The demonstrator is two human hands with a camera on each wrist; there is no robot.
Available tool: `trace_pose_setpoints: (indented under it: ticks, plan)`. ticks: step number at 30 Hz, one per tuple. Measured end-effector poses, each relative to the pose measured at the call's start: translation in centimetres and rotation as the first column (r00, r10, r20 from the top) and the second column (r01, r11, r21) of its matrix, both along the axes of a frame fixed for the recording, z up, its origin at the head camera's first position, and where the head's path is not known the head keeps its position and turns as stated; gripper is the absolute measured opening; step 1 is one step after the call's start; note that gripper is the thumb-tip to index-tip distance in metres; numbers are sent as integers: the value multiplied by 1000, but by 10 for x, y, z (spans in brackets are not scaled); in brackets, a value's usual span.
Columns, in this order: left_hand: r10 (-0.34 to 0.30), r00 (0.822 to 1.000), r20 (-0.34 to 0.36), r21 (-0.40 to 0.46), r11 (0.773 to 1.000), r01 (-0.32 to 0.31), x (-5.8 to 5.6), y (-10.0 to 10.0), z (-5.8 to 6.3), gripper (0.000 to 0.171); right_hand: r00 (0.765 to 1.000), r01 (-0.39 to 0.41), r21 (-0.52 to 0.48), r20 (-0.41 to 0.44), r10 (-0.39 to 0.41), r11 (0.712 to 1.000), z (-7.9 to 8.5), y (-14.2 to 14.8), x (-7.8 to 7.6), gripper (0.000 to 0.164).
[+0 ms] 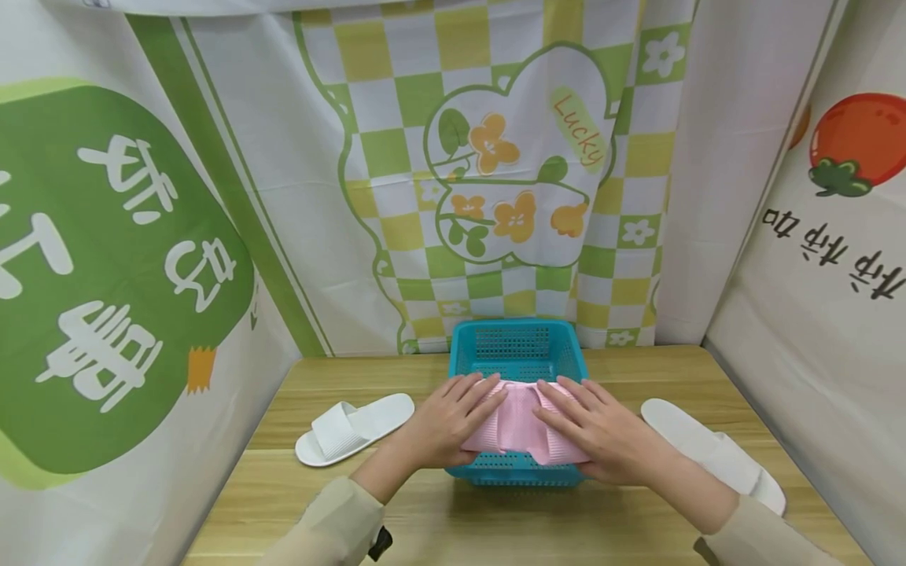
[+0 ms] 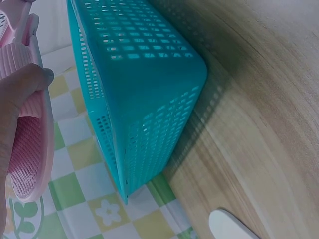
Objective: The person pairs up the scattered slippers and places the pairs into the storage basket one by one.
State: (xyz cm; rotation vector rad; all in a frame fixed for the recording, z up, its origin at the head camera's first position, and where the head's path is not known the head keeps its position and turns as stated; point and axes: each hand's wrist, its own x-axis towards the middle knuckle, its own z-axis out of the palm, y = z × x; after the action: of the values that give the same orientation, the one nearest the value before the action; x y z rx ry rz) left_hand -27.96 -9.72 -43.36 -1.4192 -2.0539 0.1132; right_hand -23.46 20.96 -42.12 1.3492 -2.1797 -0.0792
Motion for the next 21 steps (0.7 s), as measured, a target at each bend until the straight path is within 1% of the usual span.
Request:
trace_pose_setpoints:
  ticks: [4,14,21]
  plan:
    - [17,1000,14,-18,1000,-17,1,0,-1,109,1000,-5,-2,3,5,1000,0,-2,0,104]
    - [23,1000,-6,-20,1000,-23,1,2,-2,109,1000,-7,-1,17,7,1000,1,-6,0,107]
    - [26,1000,-7,-29,999,-26,2,3,-1,111,1000,-15,-8,9,15,1000,1,-9,0,107]
